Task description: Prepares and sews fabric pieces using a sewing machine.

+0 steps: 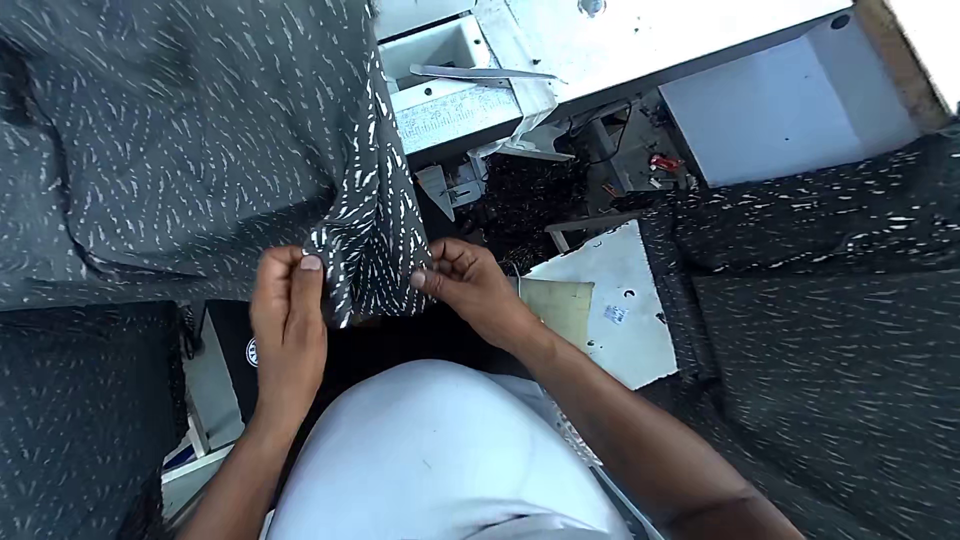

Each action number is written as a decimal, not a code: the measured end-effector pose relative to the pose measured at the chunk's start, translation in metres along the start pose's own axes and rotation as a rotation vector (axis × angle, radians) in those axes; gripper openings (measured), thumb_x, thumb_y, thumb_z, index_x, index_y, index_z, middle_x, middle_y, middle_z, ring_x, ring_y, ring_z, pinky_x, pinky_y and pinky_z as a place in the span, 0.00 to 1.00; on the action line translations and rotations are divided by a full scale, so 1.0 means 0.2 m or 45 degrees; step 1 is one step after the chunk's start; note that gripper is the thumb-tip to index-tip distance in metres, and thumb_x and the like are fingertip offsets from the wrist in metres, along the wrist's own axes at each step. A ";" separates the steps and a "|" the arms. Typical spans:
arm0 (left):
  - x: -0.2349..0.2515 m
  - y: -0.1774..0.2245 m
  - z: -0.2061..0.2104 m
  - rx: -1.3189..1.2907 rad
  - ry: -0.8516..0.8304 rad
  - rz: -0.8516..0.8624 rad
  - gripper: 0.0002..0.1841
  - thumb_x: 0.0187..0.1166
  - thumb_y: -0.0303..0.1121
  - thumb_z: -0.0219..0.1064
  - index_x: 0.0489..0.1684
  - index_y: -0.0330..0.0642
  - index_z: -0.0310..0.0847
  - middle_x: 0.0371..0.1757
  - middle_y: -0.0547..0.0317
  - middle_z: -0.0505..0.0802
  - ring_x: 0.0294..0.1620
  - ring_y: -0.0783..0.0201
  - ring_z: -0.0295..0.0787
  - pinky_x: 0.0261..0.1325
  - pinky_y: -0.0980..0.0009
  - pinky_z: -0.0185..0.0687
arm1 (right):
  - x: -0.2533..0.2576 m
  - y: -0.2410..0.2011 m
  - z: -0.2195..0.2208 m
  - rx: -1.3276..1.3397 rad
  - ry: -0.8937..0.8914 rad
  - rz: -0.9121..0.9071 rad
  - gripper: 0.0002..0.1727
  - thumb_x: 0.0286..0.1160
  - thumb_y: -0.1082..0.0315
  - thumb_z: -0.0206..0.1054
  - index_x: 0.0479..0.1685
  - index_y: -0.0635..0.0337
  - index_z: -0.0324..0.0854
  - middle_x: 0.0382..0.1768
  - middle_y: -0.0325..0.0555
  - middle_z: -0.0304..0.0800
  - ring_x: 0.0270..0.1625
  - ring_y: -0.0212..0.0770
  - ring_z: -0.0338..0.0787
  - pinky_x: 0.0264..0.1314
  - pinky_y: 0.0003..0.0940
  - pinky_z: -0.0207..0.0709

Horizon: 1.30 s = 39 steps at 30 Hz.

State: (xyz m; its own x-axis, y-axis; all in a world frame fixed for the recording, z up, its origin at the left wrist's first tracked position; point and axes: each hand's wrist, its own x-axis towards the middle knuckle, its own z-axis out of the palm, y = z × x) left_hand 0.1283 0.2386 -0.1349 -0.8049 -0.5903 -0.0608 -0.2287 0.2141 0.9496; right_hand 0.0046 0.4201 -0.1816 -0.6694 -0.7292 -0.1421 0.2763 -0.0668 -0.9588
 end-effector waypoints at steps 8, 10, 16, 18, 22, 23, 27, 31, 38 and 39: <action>-0.20 0.01 -0.03 0.598 -0.191 0.880 0.05 0.77 0.33 0.72 0.37 0.43 0.84 0.42 0.59 0.89 0.47 0.70 0.87 0.50 0.77 0.85 | -0.24 -0.09 0.07 -0.008 -0.150 0.069 0.08 0.73 0.77 0.73 0.48 0.68 0.85 0.33 0.48 0.94 0.34 0.37 0.94 0.40 0.31 0.92; -0.21 0.01 -0.03 0.677 -0.165 1.101 0.04 0.77 0.30 0.72 0.42 0.43 0.83 0.44 0.55 0.88 0.49 0.61 0.87 0.55 0.69 0.85 | -0.27 -0.13 0.08 -0.025 -0.139 0.038 0.08 0.72 0.78 0.74 0.48 0.69 0.85 0.33 0.48 0.94 0.33 0.37 0.95 0.40 0.31 0.93; -0.23 0.03 -0.05 0.732 -0.340 1.299 0.10 0.79 0.28 0.71 0.55 0.43 0.88 0.44 0.54 0.90 0.48 0.56 0.87 0.56 0.60 0.84 | -0.36 -0.20 0.09 -0.051 -0.130 -0.017 0.09 0.77 0.79 0.70 0.53 0.71 0.85 0.35 0.48 0.95 0.29 0.35 0.94 0.31 0.27 0.91; -0.24 0.02 -0.04 0.709 -0.357 1.255 0.11 0.78 0.29 0.71 0.55 0.45 0.89 0.45 0.55 0.90 0.49 0.57 0.87 0.57 0.61 0.84 | -0.38 -0.20 0.09 -0.047 -0.128 -0.006 0.10 0.78 0.79 0.68 0.55 0.71 0.85 0.36 0.48 0.95 0.27 0.35 0.93 0.29 0.28 0.91; -0.25 0.02 -0.03 0.672 -0.320 1.174 0.09 0.78 0.30 0.72 0.52 0.48 0.92 0.44 0.57 0.91 0.49 0.59 0.87 0.56 0.62 0.83 | -0.39 -0.21 0.09 -0.012 -0.141 0.031 0.11 0.81 0.79 0.65 0.57 0.71 0.84 0.37 0.49 0.95 0.26 0.37 0.93 0.27 0.30 0.92; -0.25 0.02 -0.03 0.681 -0.308 1.172 0.09 0.77 0.30 0.73 0.52 0.48 0.92 0.44 0.57 0.91 0.49 0.59 0.87 0.55 0.62 0.83 | -0.40 -0.21 0.09 -0.011 -0.145 0.044 0.11 0.82 0.79 0.64 0.58 0.70 0.84 0.37 0.49 0.95 0.26 0.37 0.93 0.26 0.30 0.92; -0.26 0.02 -0.03 0.720 -0.294 1.172 0.11 0.77 0.30 0.74 0.54 0.49 0.91 0.45 0.56 0.91 0.49 0.59 0.87 0.54 0.62 0.82 | -0.41 -0.23 0.09 -0.021 -0.167 0.092 0.13 0.84 0.77 0.62 0.62 0.68 0.83 0.38 0.47 0.95 0.25 0.36 0.92 0.23 0.28 0.90; -0.28 0.03 -0.04 0.748 -0.331 1.198 0.14 0.78 0.34 0.76 0.59 0.47 0.89 0.47 0.55 0.91 0.48 0.57 0.88 0.56 0.60 0.85 | -0.43 -0.24 0.08 0.016 -0.199 0.188 0.16 0.87 0.74 0.59 0.69 0.62 0.82 0.43 0.45 0.95 0.25 0.34 0.91 0.20 0.27 0.87; -0.17 0.11 0.06 0.601 -0.449 0.996 0.06 0.80 0.34 0.70 0.40 0.45 0.91 0.41 0.57 0.92 0.49 0.63 0.90 0.57 0.70 0.86 | -0.22 -0.22 -0.05 -0.497 -0.229 -0.369 0.22 0.92 0.53 0.54 0.49 0.61 0.88 0.25 0.38 0.86 0.24 0.27 0.82 0.27 0.27 0.78; -0.15 0.13 0.09 0.543 -0.486 0.951 0.06 0.81 0.35 0.69 0.39 0.45 0.91 0.41 0.57 0.92 0.49 0.64 0.89 0.58 0.72 0.86 | -0.12 -0.24 -0.05 -0.529 -0.166 -0.411 0.25 0.92 0.49 0.54 0.41 0.59 0.88 0.21 0.36 0.82 0.21 0.27 0.80 0.24 0.27 0.76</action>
State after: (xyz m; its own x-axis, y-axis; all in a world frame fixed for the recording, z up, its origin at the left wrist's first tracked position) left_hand 0.1372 0.2765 -0.1150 -0.9320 0.0937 0.3502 0.2986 0.7461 0.5951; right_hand 0.0007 0.4484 -0.1336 -0.5766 -0.7964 0.1821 -0.2427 -0.0458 -0.9690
